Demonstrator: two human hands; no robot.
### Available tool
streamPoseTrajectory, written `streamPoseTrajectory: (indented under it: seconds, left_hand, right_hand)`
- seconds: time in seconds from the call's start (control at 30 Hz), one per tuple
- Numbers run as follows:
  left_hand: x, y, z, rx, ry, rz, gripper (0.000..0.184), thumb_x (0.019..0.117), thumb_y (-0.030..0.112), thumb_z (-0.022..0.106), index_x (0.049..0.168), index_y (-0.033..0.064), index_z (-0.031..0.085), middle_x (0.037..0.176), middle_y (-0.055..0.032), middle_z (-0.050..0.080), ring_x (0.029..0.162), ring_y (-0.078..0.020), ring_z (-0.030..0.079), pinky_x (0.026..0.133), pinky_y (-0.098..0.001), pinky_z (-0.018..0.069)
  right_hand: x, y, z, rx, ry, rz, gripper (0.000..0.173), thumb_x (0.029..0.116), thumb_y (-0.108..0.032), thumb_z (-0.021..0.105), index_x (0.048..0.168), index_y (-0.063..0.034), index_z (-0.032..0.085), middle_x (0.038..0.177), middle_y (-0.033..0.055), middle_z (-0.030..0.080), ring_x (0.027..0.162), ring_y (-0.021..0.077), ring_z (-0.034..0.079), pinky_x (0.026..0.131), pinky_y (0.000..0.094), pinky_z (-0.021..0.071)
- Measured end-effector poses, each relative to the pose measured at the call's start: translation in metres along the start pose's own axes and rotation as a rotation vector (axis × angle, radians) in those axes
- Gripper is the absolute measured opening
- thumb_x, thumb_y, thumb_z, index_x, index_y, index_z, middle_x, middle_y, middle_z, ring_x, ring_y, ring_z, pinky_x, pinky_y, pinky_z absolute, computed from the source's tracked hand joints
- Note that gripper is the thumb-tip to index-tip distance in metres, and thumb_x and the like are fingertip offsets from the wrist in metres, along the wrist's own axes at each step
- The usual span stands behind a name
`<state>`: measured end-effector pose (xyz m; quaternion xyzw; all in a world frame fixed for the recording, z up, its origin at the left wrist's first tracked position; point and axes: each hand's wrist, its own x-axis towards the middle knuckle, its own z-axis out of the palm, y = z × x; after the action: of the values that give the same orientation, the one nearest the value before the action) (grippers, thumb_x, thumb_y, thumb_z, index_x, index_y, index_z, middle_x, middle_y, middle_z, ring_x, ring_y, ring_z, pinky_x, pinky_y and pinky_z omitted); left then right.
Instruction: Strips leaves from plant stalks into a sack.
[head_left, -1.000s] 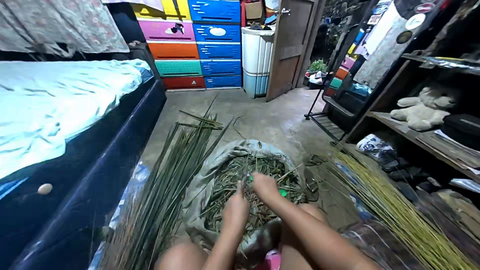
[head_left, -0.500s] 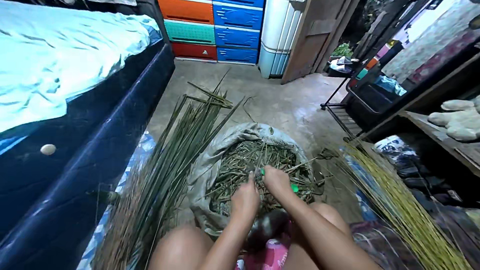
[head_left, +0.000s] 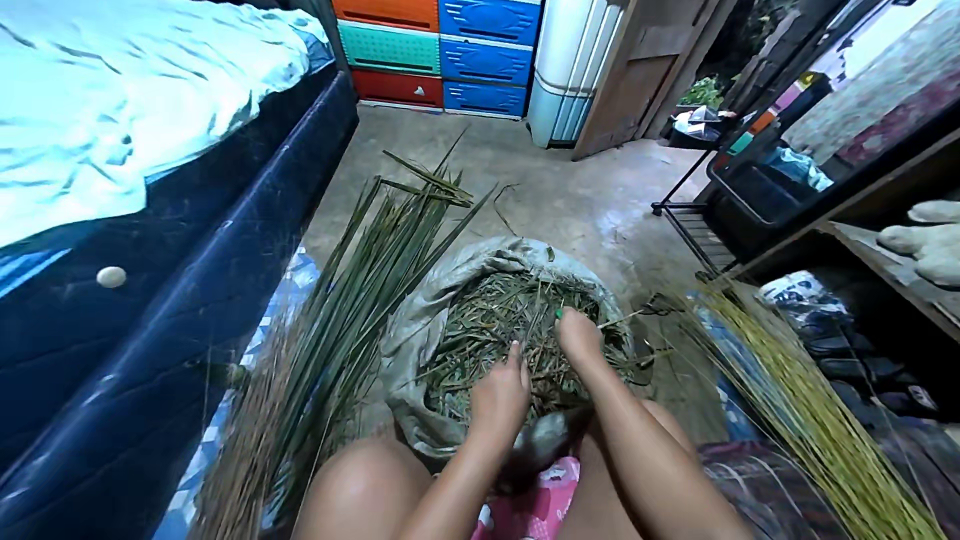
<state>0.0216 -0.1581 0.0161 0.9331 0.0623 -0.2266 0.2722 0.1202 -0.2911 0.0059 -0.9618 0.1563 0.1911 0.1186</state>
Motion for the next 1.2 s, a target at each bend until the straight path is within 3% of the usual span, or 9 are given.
streamPoseTrajectory:
  seconds: [0.1, 0.23, 0.4, 0.6, 0.73, 0.87, 0.93, 1.03, 1.2]
  left_hand:
    - [-0.001, -0.003, 0.002, -0.024, 0.013, 0.024, 0.052, 0.1117, 0.036, 0.037, 0.162, 0.0223, 0.036, 0.129, -0.019, 0.068, 0.115, -0.0372, 0.068, 0.098, -0.0568, 0.0522]
    - [0.004, -0.009, -0.004, -0.14, 0.022, 0.044, 0.053, 0.111, 0.033, 0.043, 0.162, 0.017, 0.036, 0.128, -0.0202, 0.068, 0.119, -0.0375, 0.066, 0.103, -0.0557, 0.05]
    - [0.009, -0.014, -0.007, -0.204, 0.026, 0.044, 0.046, 0.111, 0.03, 0.045, 0.15, 0.0051, 0.05, 0.123, -0.0233, 0.068, 0.117, -0.038, 0.066, 0.103, -0.0545, 0.0495]
    - [0.003, -0.01, -0.004, -0.175, -0.006, 0.026, 0.052, 0.1115, 0.029, 0.042, 0.161, 0.0149, 0.037, 0.123, -0.0208, 0.07, 0.116, -0.0365, 0.068, 0.102, -0.0533, 0.0505]
    - [0.005, -0.014, -0.007, -0.191, -0.002, 0.033, 0.051, 0.1119, 0.029, 0.042, 0.16, 0.0134, 0.038, 0.125, -0.021, 0.069, 0.118, -0.0359, 0.067, 0.104, -0.0529, 0.0492]
    - [0.007, -0.018, -0.01, -0.195, 0.01, -0.001, 0.039, 0.1118, 0.027, 0.042, 0.136, 0.0027, 0.06, 0.113, -0.0226, 0.07, 0.11, -0.0373, 0.068, 0.097, -0.0543, 0.052]
    - [0.008, -0.016, -0.01, -0.179, 0.006, -0.009, 0.041, 0.1122, 0.029, 0.041, 0.141, 0.0037, 0.056, 0.116, -0.0226, 0.07, 0.113, -0.0375, 0.068, 0.099, -0.054, 0.0513]
    - [0.004, -0.01, -0.009, -0.16, -0.015, 0.003, 0.051, 0.112, 0.03, 0.04, 0.16, 0.0129, 0.039, 0.125, -0.0215, 0.069, 0.118, -0.0373, 0.066, 0.103, -0.0544, 0.0497]
    - [-0.005, -0.004, 0.001, -0.097, -0.033, 0.041, 0.051, 0.112, 0.031, 0.04, 0.161, 0.0163, 0.037, 0.126, -0.0202, 0.069, 0.117, -0.0361, 0.067, 0.101, -0.0536, 0.0517]
  right_hand:
    - [-0.008, 0.003, -0.007, 0.033, -0.057, -0.053, 0.036, 0.1088, -0.028, 0.047, 0.133, -0.0059, 0.062, 0.129, 0.0191, 0.068, 0.122, 0.0357, 0.065, 0.098, 0.0581, 0.0512]
    - [-0.039, -0.003, 0.003, 0.041, -0.19, -0.223, 0.035, 0.1089, -0.03, 0.047, 0.124, -0.0044, 0.066, 0.116, 0.0207, 0.07, 0.112, 0.0372, 0.067, 0.093, 0.0589, 0.0515]
    - [-0.06, -0.012, 0.011, -0.109, -0.202, -0.299, 0.033, 0.1077, -0.028, 0.049, 0.126, -0.0058, 0.065, 0.121, 0.0186, 0.07, 0.117, 0.0358, 0.067, 0.095, 0.0581, 0.0517]
    - [-0.005, 0.001, 0.001, -0.049, -0.043, -0.092, 0.035, 0.1079, -0.025, 0.048, 0.132, -0.0048, 0.063, 0.128, 0.0206, 0.069, 0.121, 0.0382, 0.066, 0.097, 0.0599, 0.0519]
    - [-0.036, -0.005, 0.002, -0.036, -0.165, -0.233, 0.034, 0.1072, -0.026, 0.05, 0.129, -0.004, 0.065, 0.122, 0.0223, 0.069, 0.117, 0.0397, 0.066, 0.096, 0.0608, 0.0513]
    - [-0.07, -0.017, 0.018, -0.115, -0.251, -0.312, 0.031, 0.1076, -0.025, 0.05, 0.127, -0.0053, 0.064, 0.121, 0.0195, 0.07, 0.116, 0.0369, 0.067, 0.094, 0.058, 0.0524]
    - [-0.065, -0.021, 0.019, -0.166, -0.21, -0.297, 0.031, 0.1069, -0.024, 0.051, 0.13, -0.006, 0.063, 0.125, 0.0189, 0.07, 0.118, 0.0374, 0.067, 0.094, 0.0582, 0.0529]
    - [-0.041, -0.019, 0.016, -0.167, -0.112, -0.192, 0.032, 0.1069, -0.022, 0.05, 0.132, -0.0062, 0.063, 0.126, 0.0195, 0.07, 0.118, 0.0384, 0.068, 0.093, 0.0595, 0.0536]
    - [-0.001, 0.002, 0.003, -0.053, -0.014, -0.027, 0.034, 0.1072, -0.024, 0.049, 0.132, -0.0056, 0.064, 0.129, 0.0185, 0.069, 0.121, 0.0367, 0.066, 0.096, 0.0583, 0.0528]
